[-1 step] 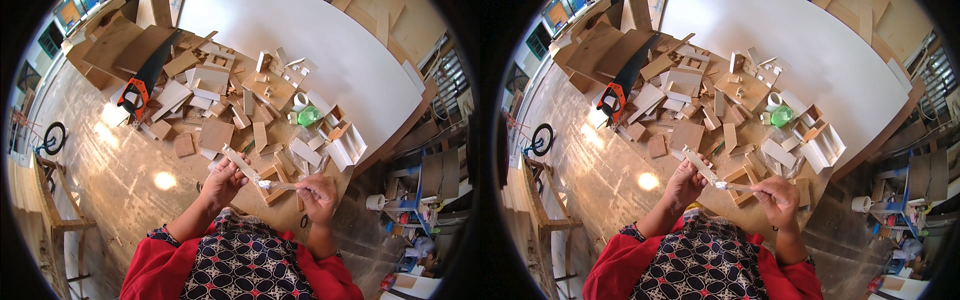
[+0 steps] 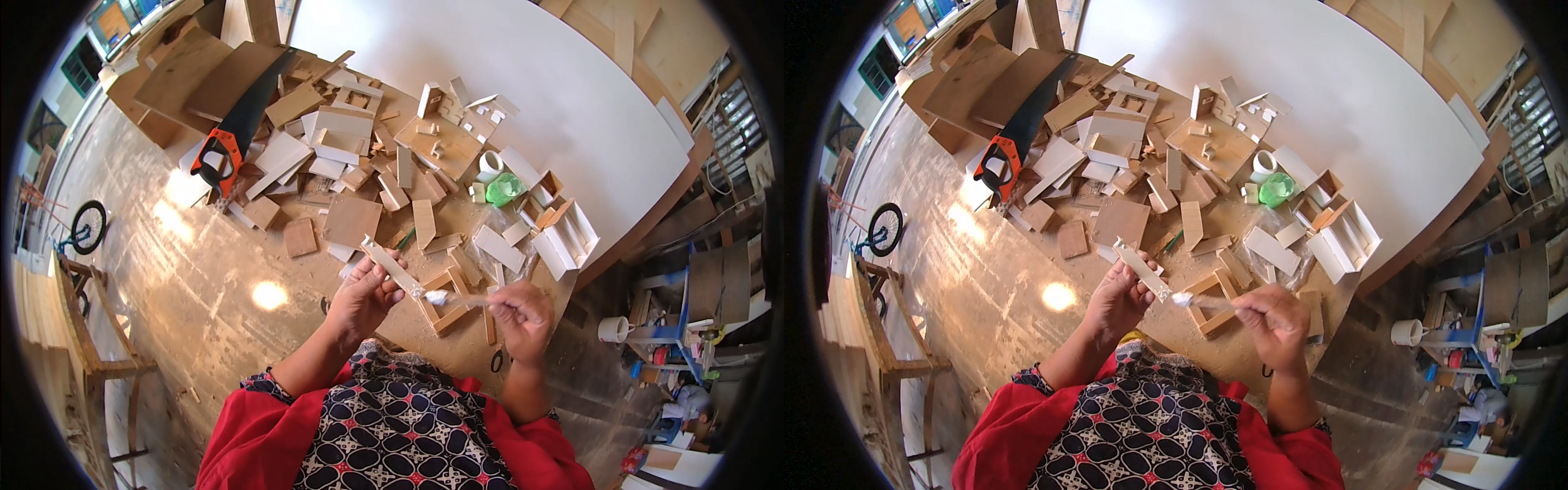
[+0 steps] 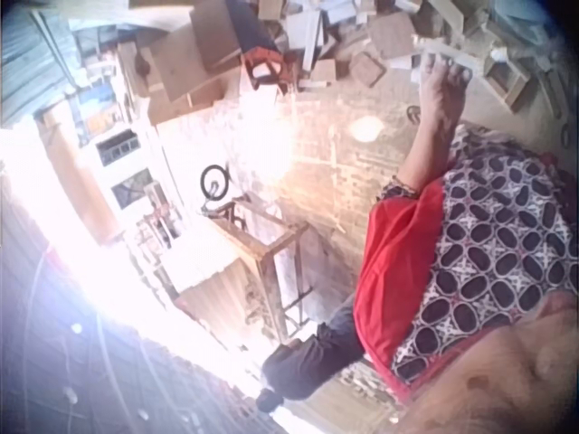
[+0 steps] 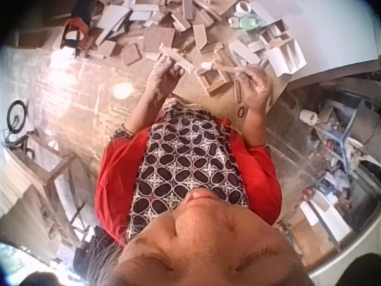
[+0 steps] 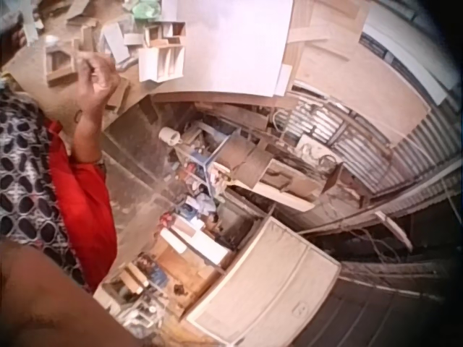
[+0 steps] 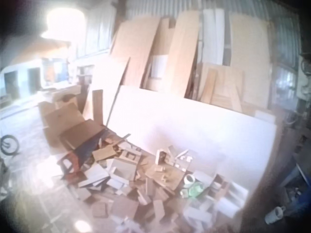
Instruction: The person cuts small wood pieces with scissors and applies glue with a brush to assemble a miniature house structure on a workbench.
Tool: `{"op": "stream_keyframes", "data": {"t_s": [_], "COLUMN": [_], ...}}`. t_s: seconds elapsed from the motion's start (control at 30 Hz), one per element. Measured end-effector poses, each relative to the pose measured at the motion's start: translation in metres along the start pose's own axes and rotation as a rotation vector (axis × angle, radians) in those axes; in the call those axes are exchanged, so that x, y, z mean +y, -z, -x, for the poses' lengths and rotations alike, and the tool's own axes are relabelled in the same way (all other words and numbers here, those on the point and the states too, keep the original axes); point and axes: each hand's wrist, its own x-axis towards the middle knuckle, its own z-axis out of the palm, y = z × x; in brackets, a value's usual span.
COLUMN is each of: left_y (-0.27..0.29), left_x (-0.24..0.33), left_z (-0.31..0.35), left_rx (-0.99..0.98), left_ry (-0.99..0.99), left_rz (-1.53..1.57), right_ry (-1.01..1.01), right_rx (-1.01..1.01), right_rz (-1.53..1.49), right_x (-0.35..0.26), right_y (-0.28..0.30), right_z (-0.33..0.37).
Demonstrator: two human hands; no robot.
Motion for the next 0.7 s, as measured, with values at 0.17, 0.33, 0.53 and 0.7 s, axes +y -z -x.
{"op": "stream_keyframes", "data": {"t_s": [0.17,0.33,0.53,0.7], "left_y": [0.006,0.010,0.014,0.013], "left_x": [0.002,0.002,0.000,-0.009], "left_z": [0.001,0.002,0.000,-0.003], "left_rx": [0.005,0.008,0.125,0.266], "left_ry": [-0.006,-0.010,-0.055,-0.086], "left_rz": [-0.032,-0.127,-0.418,-0.519], "right_ry": [-0.181,-0.109,-0.190,-0.321], "right_rx": [0.438,0.491,0.156,-0.089], "right_rz": [0.298,0.565,0.899,0.197], "right_x": [0.053,0.140,0.165,0.061], "right_y": [0.027,0.047,0.026,-0.025], "right_z": [-0.030,-0.082,-0.110,-0.078]}}
